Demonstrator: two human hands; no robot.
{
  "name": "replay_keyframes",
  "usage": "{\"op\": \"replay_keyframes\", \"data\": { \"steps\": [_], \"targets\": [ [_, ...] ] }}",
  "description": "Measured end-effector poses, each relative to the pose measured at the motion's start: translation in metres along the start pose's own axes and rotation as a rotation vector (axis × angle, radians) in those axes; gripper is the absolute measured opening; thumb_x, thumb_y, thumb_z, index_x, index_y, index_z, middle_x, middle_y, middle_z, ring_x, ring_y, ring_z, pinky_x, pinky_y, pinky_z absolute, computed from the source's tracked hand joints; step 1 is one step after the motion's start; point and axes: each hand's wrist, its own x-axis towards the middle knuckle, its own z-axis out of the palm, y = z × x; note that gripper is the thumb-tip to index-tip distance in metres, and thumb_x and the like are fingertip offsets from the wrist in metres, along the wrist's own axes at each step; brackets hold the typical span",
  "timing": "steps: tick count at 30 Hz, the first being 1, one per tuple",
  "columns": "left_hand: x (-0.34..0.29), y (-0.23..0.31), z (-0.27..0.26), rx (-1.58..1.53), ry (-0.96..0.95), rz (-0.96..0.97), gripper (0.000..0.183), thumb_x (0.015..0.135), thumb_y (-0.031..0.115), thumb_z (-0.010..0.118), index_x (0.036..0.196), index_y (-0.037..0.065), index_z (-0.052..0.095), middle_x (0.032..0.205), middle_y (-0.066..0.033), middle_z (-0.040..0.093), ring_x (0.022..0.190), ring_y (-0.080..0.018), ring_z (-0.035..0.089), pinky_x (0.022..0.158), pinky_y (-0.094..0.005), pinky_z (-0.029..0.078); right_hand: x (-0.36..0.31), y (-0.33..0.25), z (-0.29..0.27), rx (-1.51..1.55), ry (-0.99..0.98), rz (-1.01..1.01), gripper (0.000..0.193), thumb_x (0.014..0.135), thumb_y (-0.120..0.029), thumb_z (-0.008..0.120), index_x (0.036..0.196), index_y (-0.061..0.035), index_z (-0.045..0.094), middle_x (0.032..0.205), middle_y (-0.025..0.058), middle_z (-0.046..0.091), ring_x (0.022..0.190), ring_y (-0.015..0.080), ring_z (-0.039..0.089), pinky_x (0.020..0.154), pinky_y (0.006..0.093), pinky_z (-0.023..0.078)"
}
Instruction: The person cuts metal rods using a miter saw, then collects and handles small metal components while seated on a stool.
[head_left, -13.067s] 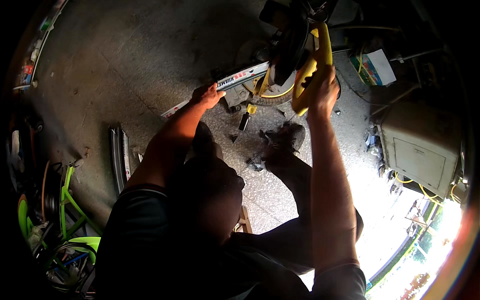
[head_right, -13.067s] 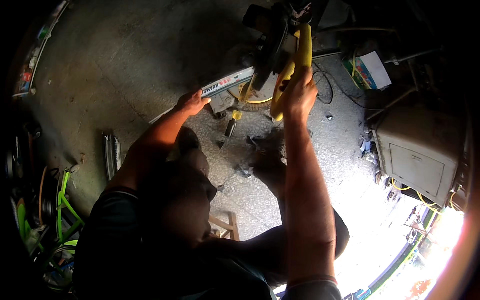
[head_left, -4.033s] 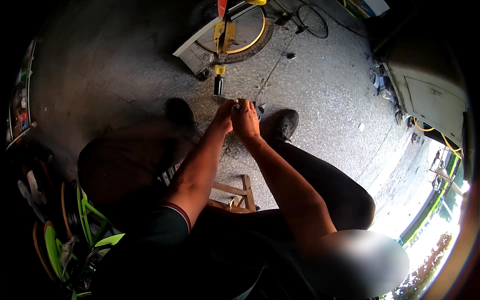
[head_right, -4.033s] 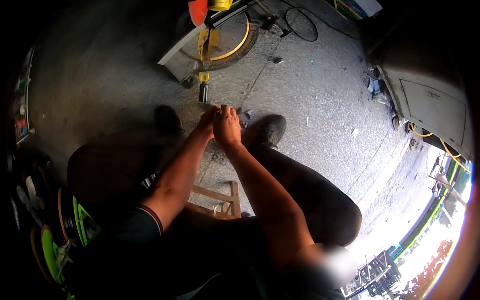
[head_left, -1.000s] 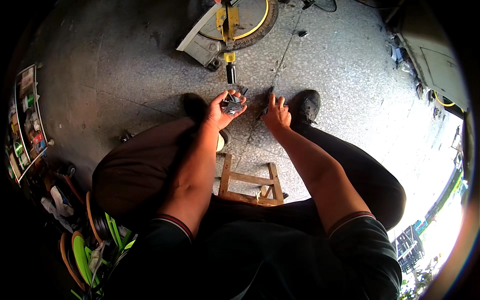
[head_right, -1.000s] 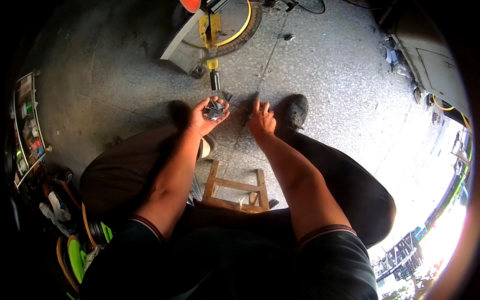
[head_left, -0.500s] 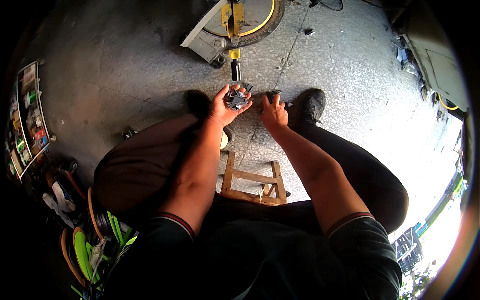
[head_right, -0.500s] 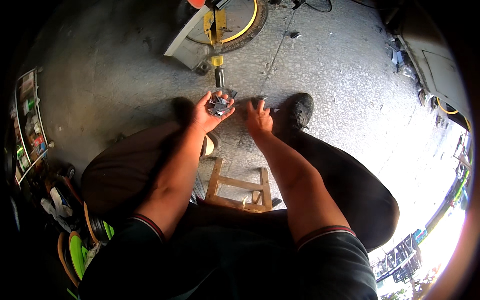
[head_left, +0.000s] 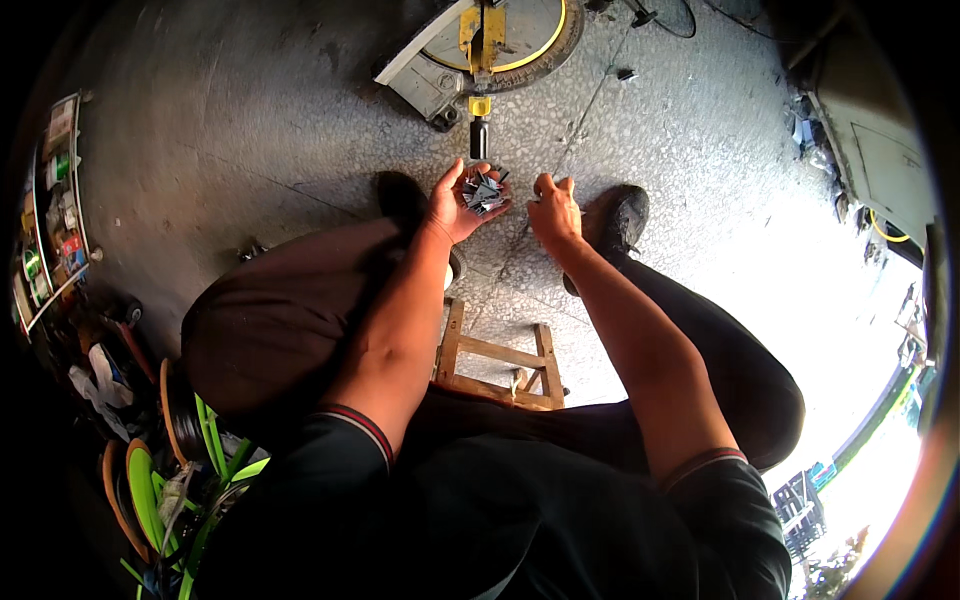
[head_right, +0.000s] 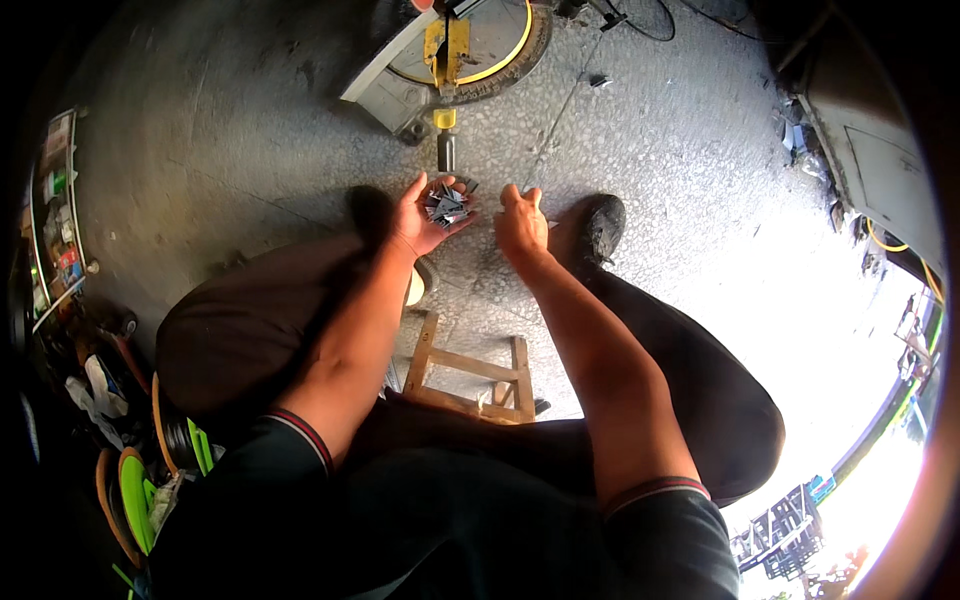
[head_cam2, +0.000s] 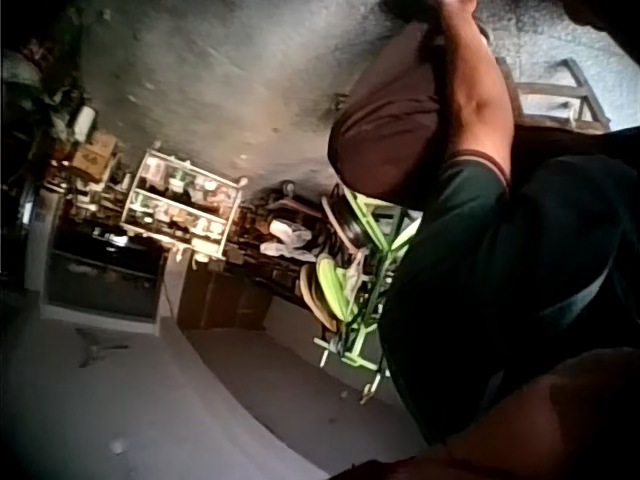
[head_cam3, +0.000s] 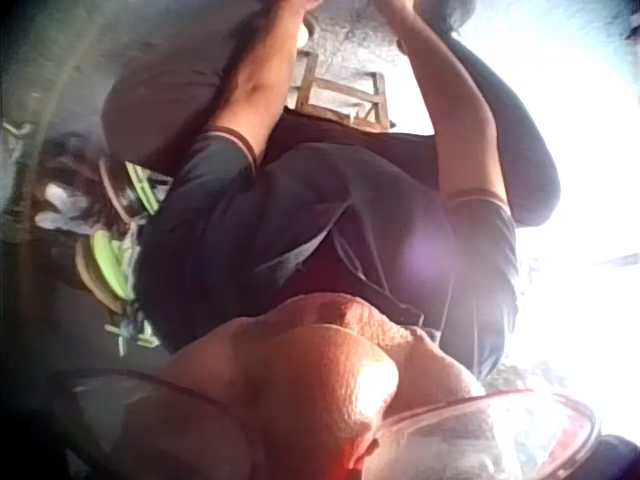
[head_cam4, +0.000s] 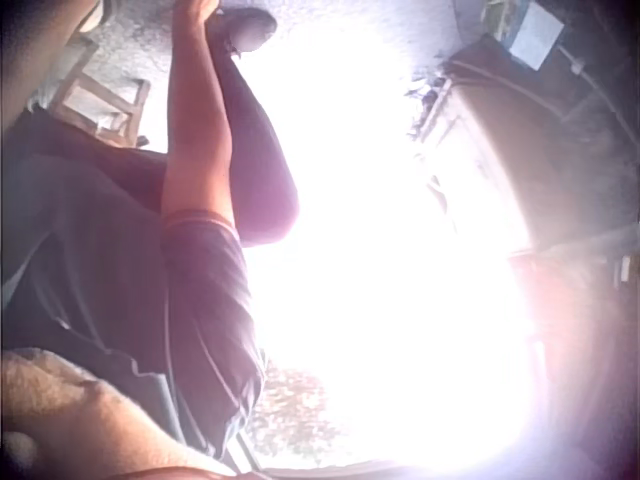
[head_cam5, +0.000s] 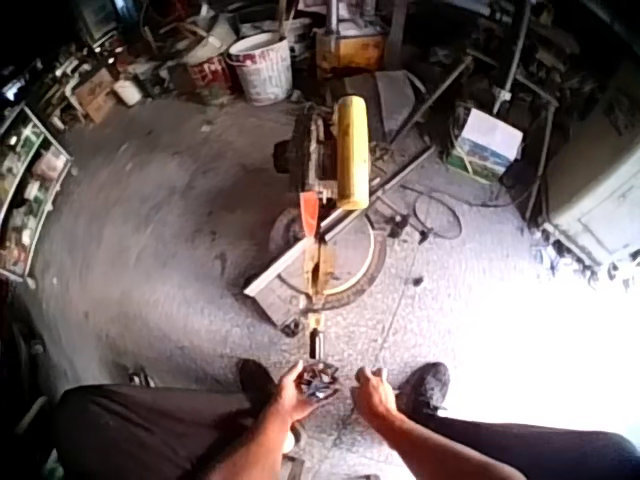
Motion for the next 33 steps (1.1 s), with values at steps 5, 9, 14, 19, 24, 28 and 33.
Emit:
{"op": "replay_keyframes", "data": {
  "steps": [5, 9, 14, 19, 24, 28, 33],
  "targets": [
    [0.012, -0.001, -0.011, 0.019, 0.035, 0.006, 0.046, 0.104, 0.054, 0.054, 0.11, 0.014, 0.075, 0.113, -0.0102, 0.073, 0.105, -0.0316, 0.067, 0.097, -0.0583, 0.05, -0.014, -0.067, -0.048, -0.039, -0.072, -0.311, 0.034, 0.088, -0.012, 0.069, 0.119, -0.0072, 0.055, 0.118, 0.0223, 0.054, 0.112, 0.0445, 0.061, 0.087, 0.05, 0.058],
    [0.012, -0.006, -0.005, 0.103, 0.054, 0.06, 0.057, 0.105, 0.058, 0.046, 0.118, 0.01, 0.072, 0.118, -0.011, 0.071, 0.11, -0.0302, 0.066, 0.1, -0.0565, 0.049, -0.032, -0.102, -0.038, -0.305, -0.035, -0.756, 0.051, 0.084, -0.007, 0.07, 0.131, -0.0026, 0.053, 0.125, 0.0224, 0.054, 0.109, 0.0402, 0.062, 0.083, 0.0441, 0.062],
    [0.004, -0.004, 0.008, 0.007, -0.076, 0.039, 0.064, 0.107, 0.059, 0.038, 0.124, 0.004, 0.066, 0.12, -0.0147, 0.069, 0.123, -0.0387, 0.062, 0.108, -0.0584, 0.045, -0.041, -0.122, -0.034, -0.39, -0.193, -0.627, 0.055, 0.086, 0.0, 0.062, 0.138, -0.015, 0.051, 0.134, 0.0172, 0.052, 0.113, 0.0369, 0.066, 0.081, 0.0467, 0.063],
    [0.007, -0.001, 0.005, -0.058, -0.178, 0.046, 0.061, 0.107, 0.053, 0.037, 0.124, 0.003, 0.066, 0.123, -0.0153, 0.067, 0.125, -0.0433, 0.06, 0.108, -0.0627, 0.044, -0.045, -0.113, -0.019, -0.382, -0.055, -0.654, 0.057, 0.087, 0.001, 0.062, 0.139, -0.0211, 0.053, 0.136, 0.0153, 0.052, 0.112, 0.0348, 0.068, 0.079, 0.0471, 0.061],
    [0.012, -0.001, -0.017, -0.115, -0.3, 0.042, 0.058, 0.108, 0.049, 0.034, 0.127, 0.004, 0.065, 0.131, -0.016, 0.065, 0.133, -0.0432, 0.054, 0.111, -0.0661, 0.04, -0.053, -0.108, -0.026, -0.129, 0.139, -0.792, 0.033, 0.089, -0.004, 0.063, 0.122, -0.0108, 0.065, 0.119, 0.0127, 0.061, 0.099, 0.0339, 0.07, 0.074, 0.043, 0.061],
    [0.001, 0.004, 0.0, -0.194, -0.278, 0.0, 0.05, 0.103, 0.049, 0.049, 0.118, 0.005, 0.07, 0.125, -0.016, 0.069, 0.127, -0.0396, 0.059, 0.112, -0.0647, 0.042, -0.031, -0.035, -0.026, -0.079, 0.393, -0.287, 0.004, 0.09, -0.006, 0.063, 0.092, -0.0034, 0.065, 0.094, 0.0166, 0.066, 0.088, 0.0391, 0.067, 0.075, 0.0469, 0.057],
    [-0.001, 0.01, -0.006, -0.16, -0.211, -0.005, 0.05, 0.103, 0.05, 0.051, 0.116, 0.006, 0.07, 0.126, -0.0137, 0.067, 0.129, -0.038, 0.057, 0.111, -0.0639, 0.044, -0.017, 0.062, -0.01, 0.025, 0.287, 0.141, 0.015, 0.092, -0.013, 0.06, 0.102, -0.0029, 0.064, 0.107, 0.0233, 0.066, 0.104, 0.043, 0.066, 0.086, 0.0515, 0.055]
  ]
}}
